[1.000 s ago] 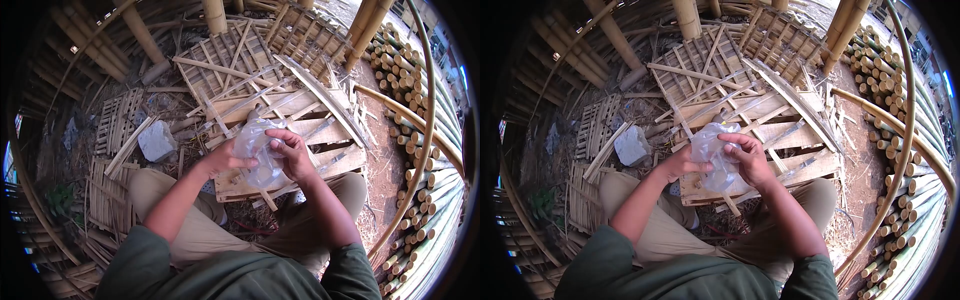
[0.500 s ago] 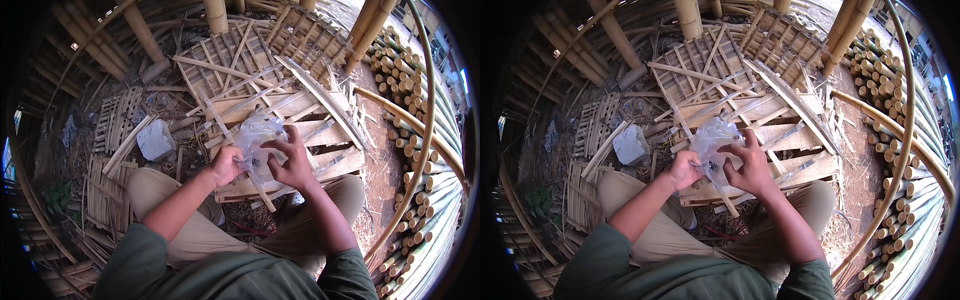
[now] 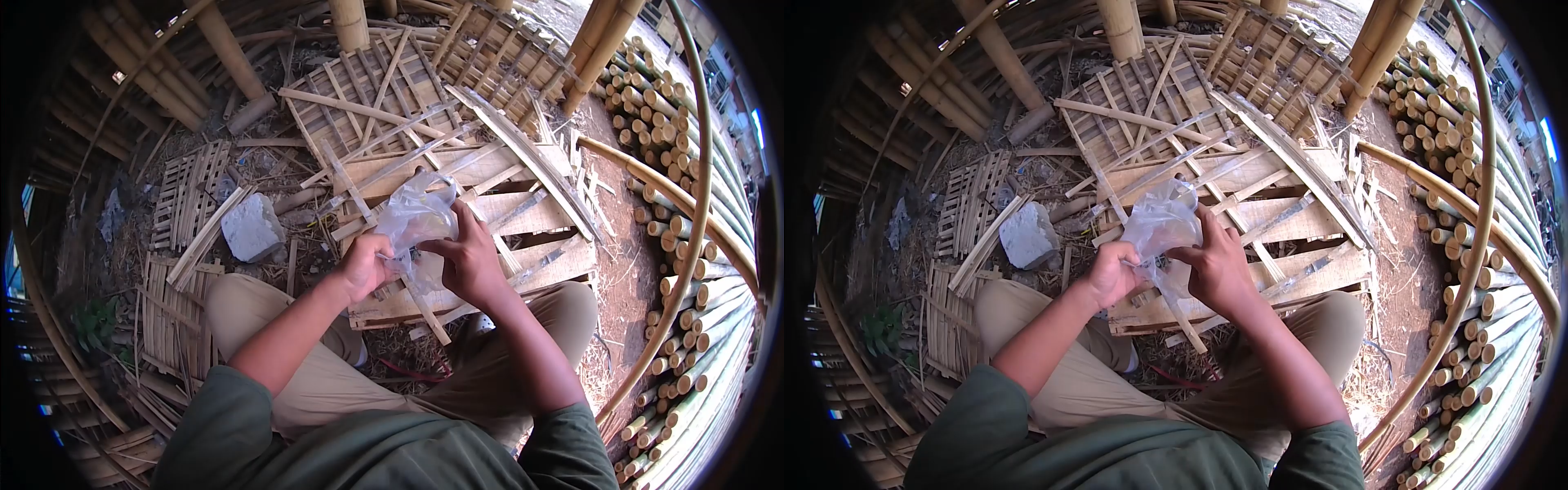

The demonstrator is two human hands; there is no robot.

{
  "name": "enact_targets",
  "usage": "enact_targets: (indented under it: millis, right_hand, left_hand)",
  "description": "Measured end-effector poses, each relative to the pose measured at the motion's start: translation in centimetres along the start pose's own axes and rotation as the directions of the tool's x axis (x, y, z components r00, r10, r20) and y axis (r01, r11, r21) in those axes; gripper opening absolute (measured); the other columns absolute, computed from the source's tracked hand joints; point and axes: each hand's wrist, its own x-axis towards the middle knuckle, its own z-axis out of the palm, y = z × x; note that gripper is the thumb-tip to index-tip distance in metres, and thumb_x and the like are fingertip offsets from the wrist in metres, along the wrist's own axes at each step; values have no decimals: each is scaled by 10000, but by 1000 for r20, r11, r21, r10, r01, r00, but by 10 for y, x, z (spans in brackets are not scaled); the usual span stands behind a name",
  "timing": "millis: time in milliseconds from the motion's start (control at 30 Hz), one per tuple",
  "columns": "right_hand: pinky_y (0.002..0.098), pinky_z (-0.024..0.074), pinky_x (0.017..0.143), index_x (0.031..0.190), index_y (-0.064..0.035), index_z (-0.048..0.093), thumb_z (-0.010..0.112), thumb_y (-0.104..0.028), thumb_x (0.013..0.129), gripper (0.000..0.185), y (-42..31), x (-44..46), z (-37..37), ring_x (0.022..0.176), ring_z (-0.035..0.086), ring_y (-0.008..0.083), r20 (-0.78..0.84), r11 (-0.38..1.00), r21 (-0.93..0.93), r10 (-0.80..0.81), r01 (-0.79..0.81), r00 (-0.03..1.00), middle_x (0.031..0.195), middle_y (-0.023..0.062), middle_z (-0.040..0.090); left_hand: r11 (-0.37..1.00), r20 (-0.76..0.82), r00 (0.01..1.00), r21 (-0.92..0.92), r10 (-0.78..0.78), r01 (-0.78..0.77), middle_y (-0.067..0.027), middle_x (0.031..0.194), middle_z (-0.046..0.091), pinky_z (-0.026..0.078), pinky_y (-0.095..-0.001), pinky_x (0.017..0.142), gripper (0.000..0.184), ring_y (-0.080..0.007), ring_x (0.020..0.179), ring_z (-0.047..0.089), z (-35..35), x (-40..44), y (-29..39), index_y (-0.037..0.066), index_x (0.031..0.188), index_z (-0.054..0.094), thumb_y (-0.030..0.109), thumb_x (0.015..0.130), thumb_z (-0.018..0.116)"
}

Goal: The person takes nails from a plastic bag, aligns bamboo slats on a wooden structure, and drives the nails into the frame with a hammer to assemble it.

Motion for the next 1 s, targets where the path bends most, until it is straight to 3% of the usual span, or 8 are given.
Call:
enact_targets:
  millis: [267, 600, 700, 733, 800, 867, 933, 1000]
  right_hand:
    - [445, 442, 938, 933, -126, 757, 780, -168, 719, 219, -8, 1, -2, 1136, 530, 416, 7, 997, 50, 61, -61, 998, 1275, 266, 494]
    - [352, 492, 816, 899, -42, 695, 739, -78, 773, 138, 6, 3, 10, 983, 615, 313, -199, 982, 186, 67, -30, 978, 1213, 207, 547]
    - [205, 426, 685, 912, 27, 639, 657, -109, 906, 137, 7, 2, 8, 800, 558, 61, 20, 709, 620, 416, -338, 909, 1105, 93, 611]
    - [205, 426, 685, 912, 27, 639, 657, -109, 906, 137, 7, 2, 9, 800, 558, 61, 19, 709, 620, 415, -336, 910, 1105, 93, 611]
    - [205, 438, 656, 937, 9, 649, 657, -129, 919, 139, 10, 1, 10, 759, 556, 41, 160, 428, 792, 542, -435, 825, 902, 17, 645]
    - [212, 441, 659, 952, -5, 646, 653, -148, 931, 144, 11, 1, 11, 750, 551, 41, 176, 399, 809, 537, -432, 825, 816, -27, 635]
    - [203, 421, 625, 943, -7, 642, 650, -158, 935, 151, 13, 0, 13, 729, 537, 31, 177, 298, 883, 507, -364, 844, 826, -20, 632]
    - [200, 409, 609, 944, -12, 642, 646, -160, 938, 148, 17, -2, 13, 728, 539, 29, 210, 317, 858, 504, -405, 838, 825, -18, 634]
  left_hand:
    - [999, 9, 1000, -41, 7, -6, -153, 1190, 611, 458, -434, 984, 580, -276, 1079, 595, 0, -2, 2, -54, 1272, 489, 123, 721, 453]
    - [998, 21, 999, 33, 50, -50, -149, 1260, 568, 438, -414, 1004, 569, -253, 1153, 557, 1, -1, 3, -24, 1339, 443, 189, 814, 488]
    - [977, 140, 987, 188, 75, -101, -148, 1356, 485, 411, -401, 1033, 674, -248, 1267, 462, 18, -9, 11, 14, 1433, 332, 227, 850, 597]
    - [977, 140, 987, 189, 76, -102, -148, 1356, 485, 411, -401, 1033, 674, -248, 1267, 462, 15, -10, 6, 14, 1433, 332, 227, 850, 597]
    - [575, 418, 858, 639, 297, -511, -126, 1439, 403, 301, -396, 1120, 875, -283, 1380, 318, 10, -10, -4, 32, 1503, 170, 170, 818, 697]
    - [236, 429, 863, 839, 266, -490, -160, 1428, 420, 302, -380, 1127, 921, -320, 1370, 350, 11, -8, -3, 50, 1512, 136, 97, 794, 710]
    - [109, 334, 900, 920, 278, -375, -200, 1424, 419, 347, -367, 1098, 923, -342, 1340, 405, 19, -4, -6, 74, 1515, 137, 114, 790, 708]
    - [125, 306, 887, 922, 345, -367, -219, 1288, 543, 450, -391, 988, 752, -360, 1201, 541, 14, -1, -10, 73, 1446, 326, 98, 790, 691]
